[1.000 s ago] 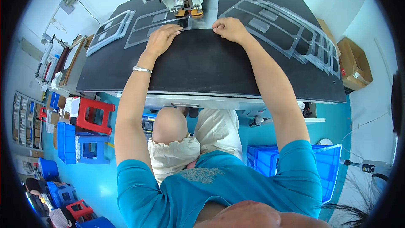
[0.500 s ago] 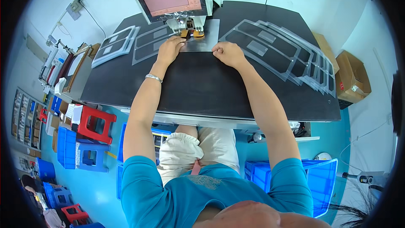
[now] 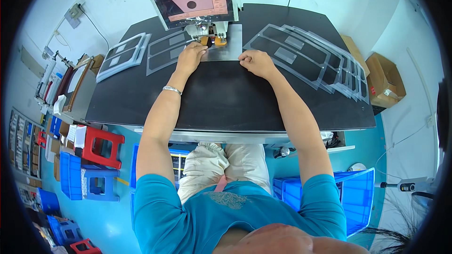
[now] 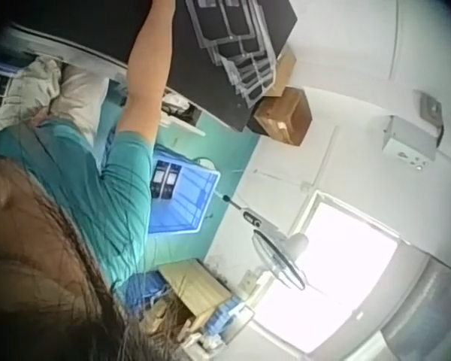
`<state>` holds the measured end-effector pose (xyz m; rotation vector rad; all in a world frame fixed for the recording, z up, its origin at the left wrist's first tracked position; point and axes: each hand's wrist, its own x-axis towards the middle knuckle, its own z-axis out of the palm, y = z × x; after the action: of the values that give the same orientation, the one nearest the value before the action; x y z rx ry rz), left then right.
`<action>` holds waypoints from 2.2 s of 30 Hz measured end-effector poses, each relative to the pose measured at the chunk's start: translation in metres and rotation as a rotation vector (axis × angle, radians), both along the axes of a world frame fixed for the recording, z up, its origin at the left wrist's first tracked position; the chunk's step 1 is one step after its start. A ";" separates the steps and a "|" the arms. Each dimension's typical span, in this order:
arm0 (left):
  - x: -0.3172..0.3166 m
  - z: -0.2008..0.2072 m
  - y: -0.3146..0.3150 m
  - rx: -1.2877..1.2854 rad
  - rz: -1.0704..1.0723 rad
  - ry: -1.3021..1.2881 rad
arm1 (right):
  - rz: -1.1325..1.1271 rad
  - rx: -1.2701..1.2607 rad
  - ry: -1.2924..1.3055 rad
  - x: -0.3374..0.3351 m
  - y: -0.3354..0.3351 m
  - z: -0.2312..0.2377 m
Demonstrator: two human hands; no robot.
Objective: Placing flexible printed circuit board strips into a fixture for electronic testing or inspection.
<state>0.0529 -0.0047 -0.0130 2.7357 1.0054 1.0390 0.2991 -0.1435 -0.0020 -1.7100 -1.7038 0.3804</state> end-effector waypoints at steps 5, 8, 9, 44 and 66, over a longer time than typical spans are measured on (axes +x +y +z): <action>0.003 -0.001 -0.001 0.037 -0.018 0.054 | 0.010 -0.109 0.118 0.005 -0.005 0.005; -0.002 0.005 0.003 0.119 -0.036 0.157 | -0.019 -0.196 0.299 -0.003 -0.011 0.018; -0.004 0.005 0.006 0.118 -0.040 0.150 | -0.024 -0.197 0.293 -0.003 -0.010 0.018; -0.019 0.007 -0.039 0.102 -0.171 0.214 | -0.371 0.023 -0.017 0.057 -0.041 0.036; -0.242 -0.012 0.133 -0.005 0.899 0.312 | -0.434 0.045 0.086 0.070 -0.032 0.020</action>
<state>-0.1894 0.1283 -0.0250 2.4603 2.3896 0.6194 0.3692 -0.1755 0.0178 -1.9377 -1.2256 0.2077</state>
